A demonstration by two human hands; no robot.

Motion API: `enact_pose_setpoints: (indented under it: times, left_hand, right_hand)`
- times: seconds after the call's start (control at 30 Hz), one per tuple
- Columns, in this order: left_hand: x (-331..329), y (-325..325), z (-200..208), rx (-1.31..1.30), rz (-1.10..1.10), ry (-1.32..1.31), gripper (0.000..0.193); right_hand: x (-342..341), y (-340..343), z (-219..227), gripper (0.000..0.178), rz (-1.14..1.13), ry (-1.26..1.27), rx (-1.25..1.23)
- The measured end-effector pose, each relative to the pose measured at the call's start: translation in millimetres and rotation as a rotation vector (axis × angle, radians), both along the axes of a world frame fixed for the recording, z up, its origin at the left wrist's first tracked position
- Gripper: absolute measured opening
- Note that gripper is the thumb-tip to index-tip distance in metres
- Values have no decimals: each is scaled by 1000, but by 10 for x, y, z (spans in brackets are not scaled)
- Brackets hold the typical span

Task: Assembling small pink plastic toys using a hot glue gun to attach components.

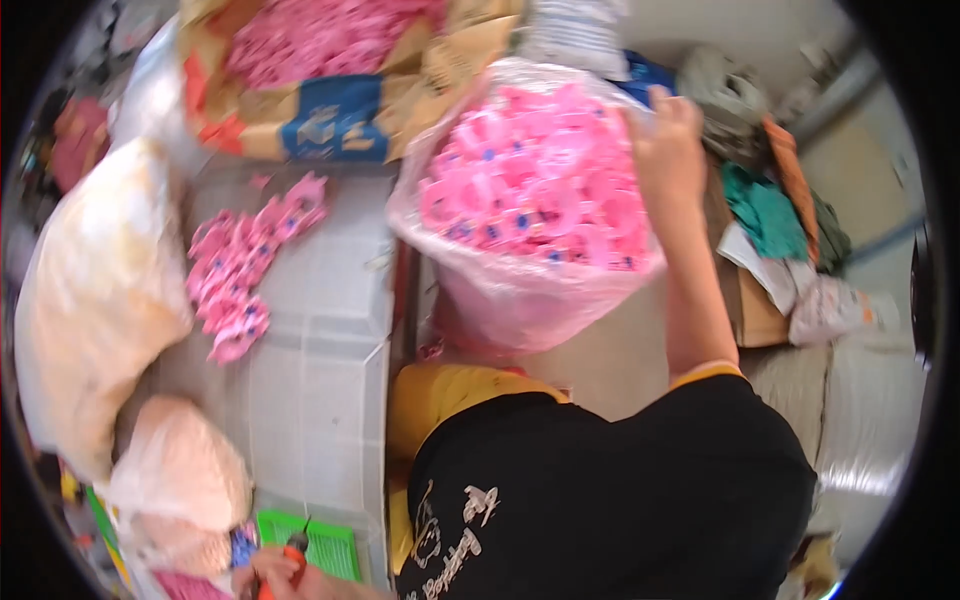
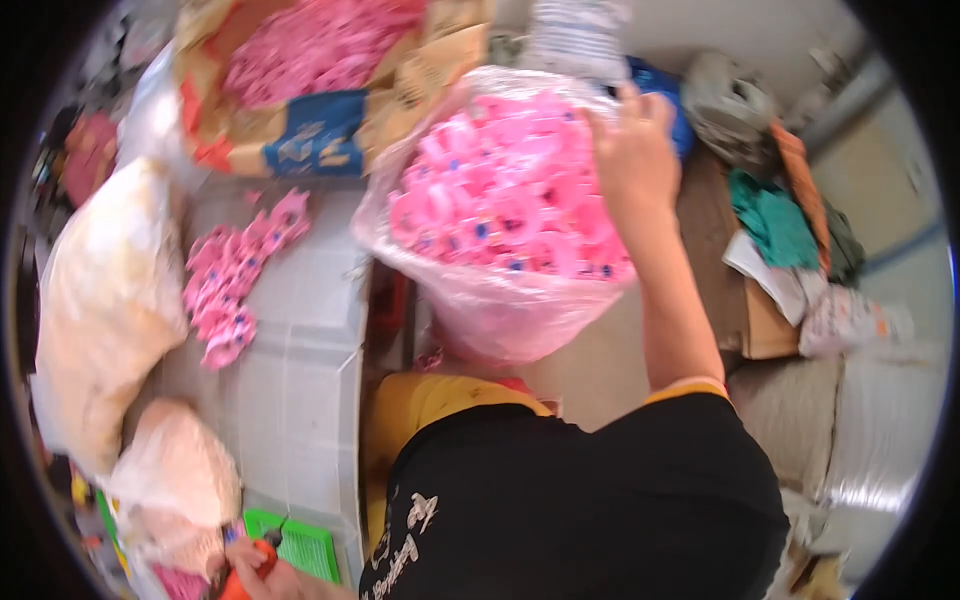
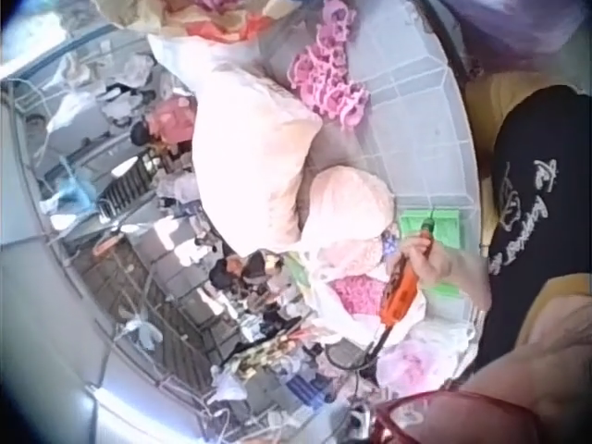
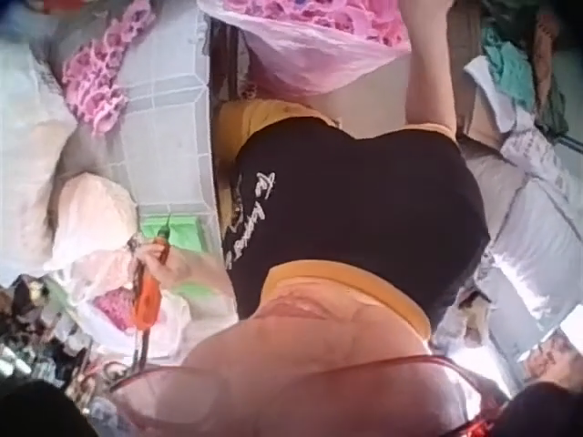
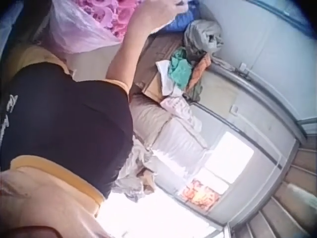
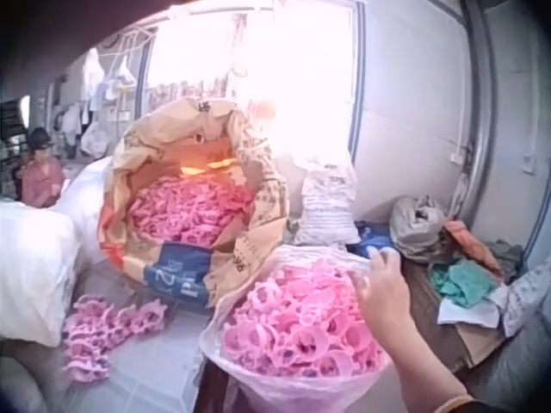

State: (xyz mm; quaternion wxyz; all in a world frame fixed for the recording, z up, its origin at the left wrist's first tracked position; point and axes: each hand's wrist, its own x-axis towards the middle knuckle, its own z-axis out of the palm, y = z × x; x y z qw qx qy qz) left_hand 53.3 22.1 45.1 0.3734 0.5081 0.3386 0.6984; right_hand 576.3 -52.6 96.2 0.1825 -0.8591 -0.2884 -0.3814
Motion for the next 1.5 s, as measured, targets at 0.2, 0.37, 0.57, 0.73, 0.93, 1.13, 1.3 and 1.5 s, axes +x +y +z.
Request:
enact_pose_setpoints:
  times: [0.2,0.37,0.57,0.73,0.93,1.13,1.3,1.5]
  left_hand:
    - [-83,159,-268,-21,25,-47,27]
    - [-81,-5,-213,-22,59,-29,28]
    - [-245,-236,-222,-23,66,10,28]
    - [-362,-385,-220,-70,197,-5,31]
    - [-540,-266,-155,-125,257,-1,26]
    - [-823,-425,-451,-164,269,51,27]
    - [-863,-485,-521,-149,178,22,30]
    - [-873,-500,-546,-109,142,40,29]
  right_hand:
    - [-1473,515,-119,40,751,3,184]
    - [-2017,1704,-1000,36,1083,636,105]
    - [-1702,2806,-1234,40,423,791,252]
    - [-1514,3172,-1739,39,630,774,-16]
    - [-1311,2765,-1760,50,696,653,-42]
    - [-2289,2189,-1692,36,1032,1001,-143]
    - [-3050,1763,-1634,28,1318,998,-319]
    - [-3689,1648,-1638,25,1487,997,-434]
